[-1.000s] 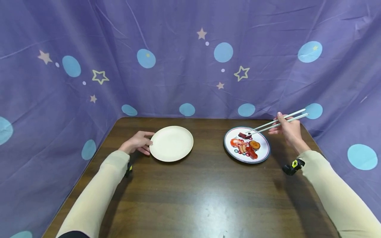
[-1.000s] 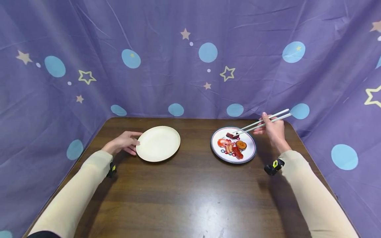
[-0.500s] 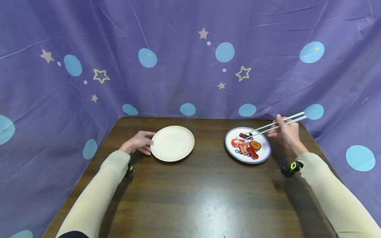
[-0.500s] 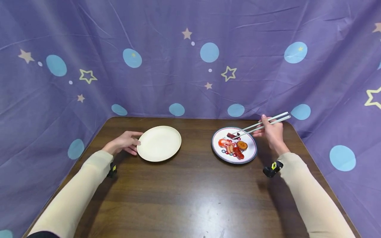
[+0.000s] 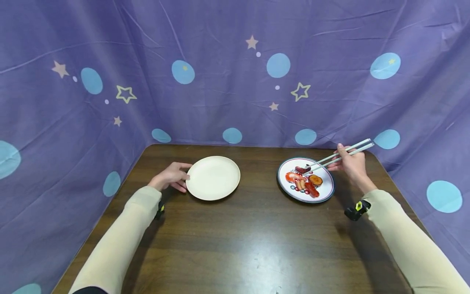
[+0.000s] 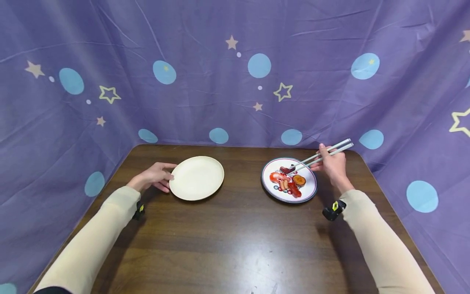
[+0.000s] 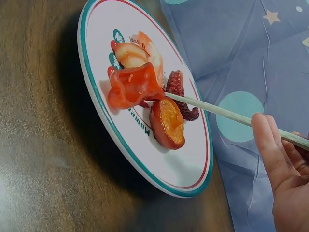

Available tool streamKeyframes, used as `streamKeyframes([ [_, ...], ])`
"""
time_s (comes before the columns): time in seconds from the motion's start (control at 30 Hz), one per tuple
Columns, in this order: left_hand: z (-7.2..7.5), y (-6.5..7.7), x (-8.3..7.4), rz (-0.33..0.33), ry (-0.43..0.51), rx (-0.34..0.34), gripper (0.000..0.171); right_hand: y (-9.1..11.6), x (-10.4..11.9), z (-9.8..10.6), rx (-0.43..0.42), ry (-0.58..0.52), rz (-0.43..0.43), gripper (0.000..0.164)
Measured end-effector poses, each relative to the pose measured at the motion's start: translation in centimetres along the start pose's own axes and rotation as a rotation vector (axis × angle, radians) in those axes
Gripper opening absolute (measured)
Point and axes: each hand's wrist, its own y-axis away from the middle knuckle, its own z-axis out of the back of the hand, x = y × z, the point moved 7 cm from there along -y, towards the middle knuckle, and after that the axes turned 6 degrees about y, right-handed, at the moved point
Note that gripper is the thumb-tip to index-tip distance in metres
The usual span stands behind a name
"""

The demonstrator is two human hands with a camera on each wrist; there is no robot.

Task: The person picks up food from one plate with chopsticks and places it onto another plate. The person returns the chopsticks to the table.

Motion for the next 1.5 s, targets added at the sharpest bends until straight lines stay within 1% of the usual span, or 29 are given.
streamKeyframes([
  [0.1, 0.0, 0.1, 0.1, 0.004, 0.0, -0.001, 0.068, 0.1, 0.1, -0.3, 0.001, 0.022, -0.008, 0.035],
  [0.3, 0.1, 0.2, 0.1, -0.001, -0.004, -0.001, 0.068, 0.5, 0.7, -1.3, 0.012, -0.009, -0.019, 0.035],
  [0.5, 0.0, 0.2, 0.1, 0.002, -0.006, 0.002, 0.067, -0.1, -0.2, -0.8, 0.029, -0.005, -0.034, 0.032],
  [0.77, 0.2, 0.1, 0.0, -0.005, -0.006, -0.004, 0.067, -0.3, -0.3, -0.8, 0.068, -0.007, -0.021, 0.032],
  [0.93, 0.2, 0.1, 0.1, -0.001, -0.005, -0.002, 0.066, -0.6, -0.5, -0.6, 0.055, 0.01, -0.016, 0.034],
  [1.13, 0.2, 0.1, 0.2, -0.006, -0.005, 0.0, 0.066, -1.1, -0.6, -0.4, 0.044, 0.037, -0.011, 0.041],
  [1.27, 0.2, 0.2, 0.2, -0.007, -0.009, 0.003, 0.066, -1.5, -0.4, -0.5, 0.06, 0.056, -0.003, 0.037],
  [1.5, 0.3, 0.2, 0.1, -0.015, -0.01, 0.002, 0.067, -1.9, 0.1, -0.5, 0.106, -0.003, -0.029, 0.042],
])
